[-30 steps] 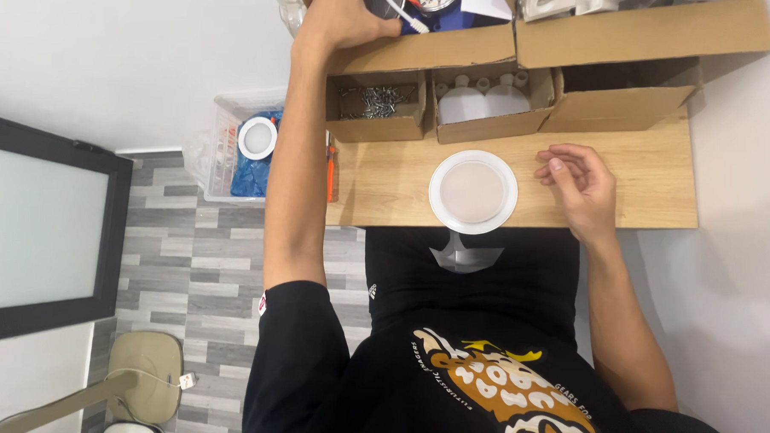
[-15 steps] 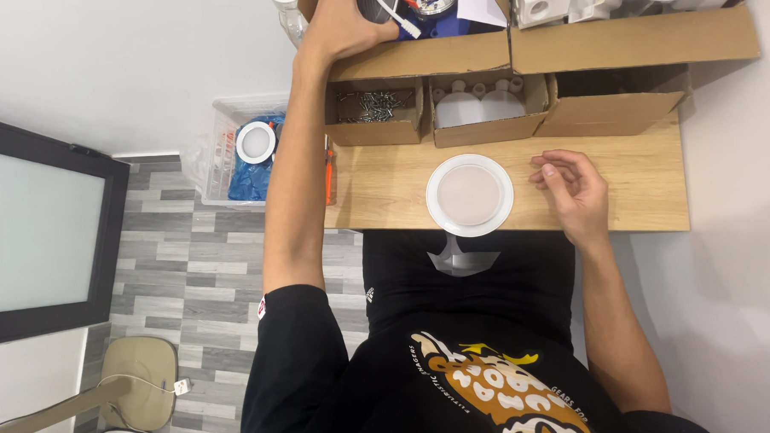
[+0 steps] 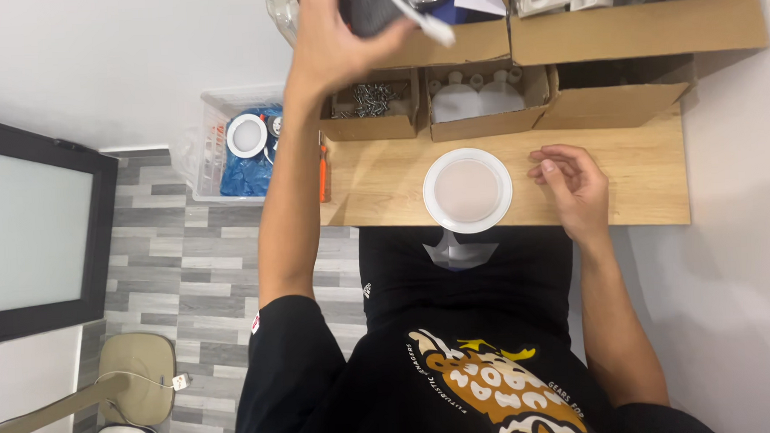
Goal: The person assembles a round white light fixture housing by placing component sections together, turning it over to check the electrical wiring component on the rear, and matching it into the main circular ring structure multiple times for successive units.
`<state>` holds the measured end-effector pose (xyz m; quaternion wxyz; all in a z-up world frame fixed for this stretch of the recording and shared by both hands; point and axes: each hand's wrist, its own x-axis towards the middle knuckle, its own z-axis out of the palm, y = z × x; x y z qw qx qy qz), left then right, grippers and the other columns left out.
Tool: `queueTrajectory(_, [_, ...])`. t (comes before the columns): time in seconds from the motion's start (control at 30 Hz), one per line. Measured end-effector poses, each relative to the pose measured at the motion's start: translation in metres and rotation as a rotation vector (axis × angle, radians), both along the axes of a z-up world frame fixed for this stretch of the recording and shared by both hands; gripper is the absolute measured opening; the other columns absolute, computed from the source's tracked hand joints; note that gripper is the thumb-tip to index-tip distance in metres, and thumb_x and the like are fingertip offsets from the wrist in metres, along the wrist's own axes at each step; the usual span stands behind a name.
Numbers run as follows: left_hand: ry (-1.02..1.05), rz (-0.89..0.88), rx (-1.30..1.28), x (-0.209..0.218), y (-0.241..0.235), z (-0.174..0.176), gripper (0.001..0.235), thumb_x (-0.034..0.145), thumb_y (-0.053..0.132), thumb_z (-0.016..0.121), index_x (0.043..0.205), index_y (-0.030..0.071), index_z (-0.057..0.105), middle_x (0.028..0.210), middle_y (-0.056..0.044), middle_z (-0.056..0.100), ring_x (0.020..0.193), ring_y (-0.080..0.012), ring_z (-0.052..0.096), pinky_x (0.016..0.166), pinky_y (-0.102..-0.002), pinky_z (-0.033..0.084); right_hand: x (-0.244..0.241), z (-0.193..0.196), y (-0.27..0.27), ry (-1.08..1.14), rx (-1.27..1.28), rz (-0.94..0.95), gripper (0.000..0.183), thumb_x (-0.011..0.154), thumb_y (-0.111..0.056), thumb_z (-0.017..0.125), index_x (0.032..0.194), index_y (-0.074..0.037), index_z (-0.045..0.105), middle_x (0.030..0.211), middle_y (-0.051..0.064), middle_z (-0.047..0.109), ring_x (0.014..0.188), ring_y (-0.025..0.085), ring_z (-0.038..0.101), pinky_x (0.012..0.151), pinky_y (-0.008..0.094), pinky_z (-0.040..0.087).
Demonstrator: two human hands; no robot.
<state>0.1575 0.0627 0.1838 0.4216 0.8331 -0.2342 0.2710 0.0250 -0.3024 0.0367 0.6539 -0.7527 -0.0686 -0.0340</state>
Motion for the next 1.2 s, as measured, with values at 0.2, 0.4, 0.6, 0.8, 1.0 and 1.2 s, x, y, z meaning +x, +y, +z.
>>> queueTrajectory(0.2, [-0.005,-0.335,0.034,-0.064,-0.031,-0.004,0.096,0.086,0.043,0.107,0.155,0.008,0.051,0.156,-0.015,0.059,0.146,-0.0352,0.061,0.13,-0.052,0.049,0.0,-0.003,-0.002,-0.036,0.063,0.037,0.019,0.118,-0.012,0.06,0.131,0.001,0.061,0.125,0.022,0.075,0.1,0.028,0.076,0.087,0.032,0.06])
queueTrajectory(0.4, [0.109,-0.431,0.111,-0.1,-0.06,-0.061,0.1,0.08,0.053,0.103,0.155,0.008,0.053,0.154,-0.017,0.061,0.143,-0.037,0.061,0.124,-0.057,0.051,-0.007,0.012,0.01,-0.203,0.146,0.183,0.039,0.118,-0.025,0.051,0.141,0.006,0.052,0.133,0.032,0.068,0.1,0.037,0.077,0.082,0.037,0.06])
queueTrajectory(0.6, [0.187,-0.414,0.099,-0.123,-0.078,-0.094,0.1,0.075,0.053,0.102,0.153,0.009,0.059,0.153,-0.013,0.064,0.139,-0.0361,0.063,0.112,-0.052,0.053,-0.007,0.001,0.021,-0.182,0.152,0.297,0.058,0.107,-0.016,0.068,0.154,0.01,0.047,0.131,0.027,0.062,0.085,0.025,0.072,0.069,0.034,0.057])
queueTrajectory(0.8, [0.199,-0.329,0.11,-0.136,-0.085,-0.107,0.107,0.074,0.056,0.103,0.157,0.011,0.054,0.165,-0.012,0.052,0.141,-0.036,0.063,0.114,-0.052,0.055,-0.013,0.003,0.032,-0.074,0.122,0.251,0.049,0.102,0.001,0.072,0.149,0.009,0.058,0.121,0.018,0.065,0.093,0.024,0.074,0.077,0.035,0.063])
queueTrajectory(1.0, [0.307,-0.197,-0.016,-0.146,-0.087,-0.123,0.11,0.072,0.061,0.102,0.158,0.012,0.052,0.152,-0.012,0.06,0.132,-0.0358,0.07,0.111,-0.051,0.06,-0.009,-0.003,0.026,0.057,0.164,0.212,0.041,0.112,-0.005,0.06,0.152,0.005,0.058,0.12,0.015,0.063,0.081,0.019,0.067,0.06,0.03,0.054])
queueTrajectory(1.2, [0.361,-0.292,-0.165,-0.139,-0.073,-0.135,0.085,0.083,0.041,0.1,0.152,0.013,0.059,0.134,-0.008,0.065,0.101,-0.0252,0.073,0.091,-0.039,0.064,-0.001,-0.011,0.02,0.115,0.129,0.218,0.035,0.115,-0.008,0.058,0.149,0.001,0.062,0.118,0.011,0.064,0.076,0.016,0.063,0.056,0.029,0.054])
